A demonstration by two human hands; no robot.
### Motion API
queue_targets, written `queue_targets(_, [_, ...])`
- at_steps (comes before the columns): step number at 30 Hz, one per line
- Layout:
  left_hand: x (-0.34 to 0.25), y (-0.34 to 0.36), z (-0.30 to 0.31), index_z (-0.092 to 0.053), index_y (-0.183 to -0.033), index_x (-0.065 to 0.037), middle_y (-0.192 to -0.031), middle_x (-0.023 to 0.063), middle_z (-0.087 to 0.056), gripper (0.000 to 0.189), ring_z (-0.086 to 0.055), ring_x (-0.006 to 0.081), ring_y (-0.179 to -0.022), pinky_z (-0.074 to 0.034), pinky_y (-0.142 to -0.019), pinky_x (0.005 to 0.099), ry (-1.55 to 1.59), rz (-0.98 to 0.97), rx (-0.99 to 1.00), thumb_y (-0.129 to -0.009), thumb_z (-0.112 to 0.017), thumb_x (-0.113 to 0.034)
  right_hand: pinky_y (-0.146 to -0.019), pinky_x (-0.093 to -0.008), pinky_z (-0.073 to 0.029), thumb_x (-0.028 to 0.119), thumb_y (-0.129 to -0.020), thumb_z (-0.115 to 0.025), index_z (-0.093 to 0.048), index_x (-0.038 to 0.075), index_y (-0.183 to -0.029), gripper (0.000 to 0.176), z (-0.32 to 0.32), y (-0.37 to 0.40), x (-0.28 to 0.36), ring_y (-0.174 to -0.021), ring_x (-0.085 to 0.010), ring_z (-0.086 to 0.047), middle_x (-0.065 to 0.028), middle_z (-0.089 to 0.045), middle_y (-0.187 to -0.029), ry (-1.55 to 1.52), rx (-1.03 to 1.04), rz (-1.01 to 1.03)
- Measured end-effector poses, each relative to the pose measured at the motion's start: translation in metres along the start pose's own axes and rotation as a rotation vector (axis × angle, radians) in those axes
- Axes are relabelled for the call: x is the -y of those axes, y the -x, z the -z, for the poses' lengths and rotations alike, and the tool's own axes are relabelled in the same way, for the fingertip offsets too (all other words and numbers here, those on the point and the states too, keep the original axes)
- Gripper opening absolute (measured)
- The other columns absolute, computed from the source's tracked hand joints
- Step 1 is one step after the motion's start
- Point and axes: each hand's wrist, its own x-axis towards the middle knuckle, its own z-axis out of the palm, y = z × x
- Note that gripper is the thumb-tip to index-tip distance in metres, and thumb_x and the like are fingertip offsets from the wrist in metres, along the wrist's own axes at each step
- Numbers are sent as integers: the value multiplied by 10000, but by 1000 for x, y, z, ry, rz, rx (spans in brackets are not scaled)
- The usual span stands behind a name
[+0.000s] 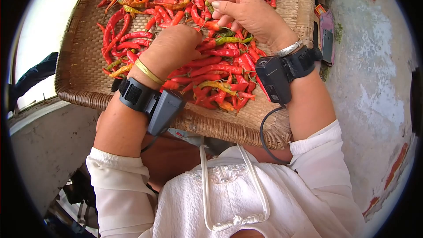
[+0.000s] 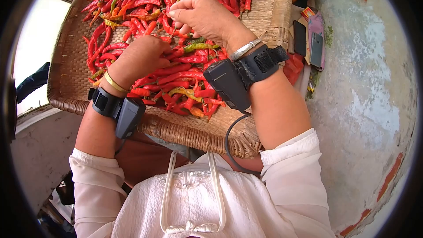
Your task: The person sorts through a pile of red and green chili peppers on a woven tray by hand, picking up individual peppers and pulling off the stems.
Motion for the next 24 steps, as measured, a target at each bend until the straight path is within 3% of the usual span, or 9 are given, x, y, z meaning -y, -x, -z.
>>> queue_targets(2, [0, 0, -1, -632, -796, -35, -735, 168, -595, 202, -589, 341, -734, -474, -660, 423, -27, 15, 13, -674, -645, -196, -582, -260, -479, 256, -817, -593, -625, 18, -996, 299, -7, -1, -7, -715, -124, -614, -75, -640, -796, 62, 16, -35])
queue_targets(4, [-1, -1, -3, -631, -788, -36, -729, 168, -593, 192, -588, 342, -730, -475, -656, 426, -54, 31, 26, -675, -640, -191, -629, -259, -466, 205, -833, -586, -599, 14, -1052, 291, -9, -3, -14, -715, -121, -589, -62, -630, -812, 563, 169, 118])
queue_targets(5, [0, -2, -4, -629, -776, -36, -727, 166, -594, 179, -588, 341, -721, -476, -652, 427, -80, 17, 18, -679, -635, -185, -673, -318, -466, 195, -800, -607, -601, 12, -1043, 304, -11, -3, -19, -734, -198, -602, -106, -631, -801, 606, 192, 120])
queue_targets(10, [-6, -1, 11, -649, -830, -54, -809, 142, -629, 166, -621, 307, -774, -504, -674, 413, -116, 112, 59, -738, -602, -184, -729, -353, -461, 196, -772, -613, -601, 33, -1052, 324, -16, 0, -18, -799, -286, -594, -158, -627, -847, 760, 312, 85])
queue_targets(12, [-2, 1, 15, -645, -818, -52, -780, 141, -625, 151, -618, 307, -764, -499, -665, 409, 3, 95, -45, -749, -588, -174, -729, -352, -463, 202, -771, -618, -603, 46, -1054, 324, -15, -2, -23, -802, -278, -596, -143, -630, -845, 696, 233, 183])
queue_targets(16, [1, 1, 17, -613, -836, -32, -731, 152, -613, 123, -593, 332, -690, -467, -626, 393, 117, 99, -147, -749, -598, -118, -738, -374, -480, 249, -727, -657, -650, 69, -977, 308, -13, -2, -23, -791, -309, -614, -158, -642, -837, 542, 138, 101])
queue_targets(18, [2, 0, 20, -606, -836, -20, -737, 145, -619, 114, -597, 320, -677, -464, -615, 379, 249, 32, -189, -750, -606, -95, -702, -365, -477, 241, -731, -662, -650, 62, -951, 284, -13, -2, -28, -744, -296, -609, -144, -640, -786, 699, -35, 415])
queue_targets(22, [1, -1, 25, -637, -863, -57, -749, 142, -624, 168, -604, 319, -721, -474, -636, 405, 342, 48, -211, -740, -630, -172, -643, -339, -472, 240, -745, -661, -646, 55, -936, 266, -6, -3, -17, -673, -260, -599, -122, -621, -708, 543, 118, 221])
queue_targets(24, [4, 0, 26, -621, -940, -54, -786, 148, -628, 234, -606, 325, -764, -480, -661, 412, 269, 63, -362, -746, -631, -183, -563, -307, -456, 253, -769, -658, -643, 44, -876, 236, -3, 1, -8, -601, -180, -579, -74, -601, -645, 426, 174, 9])
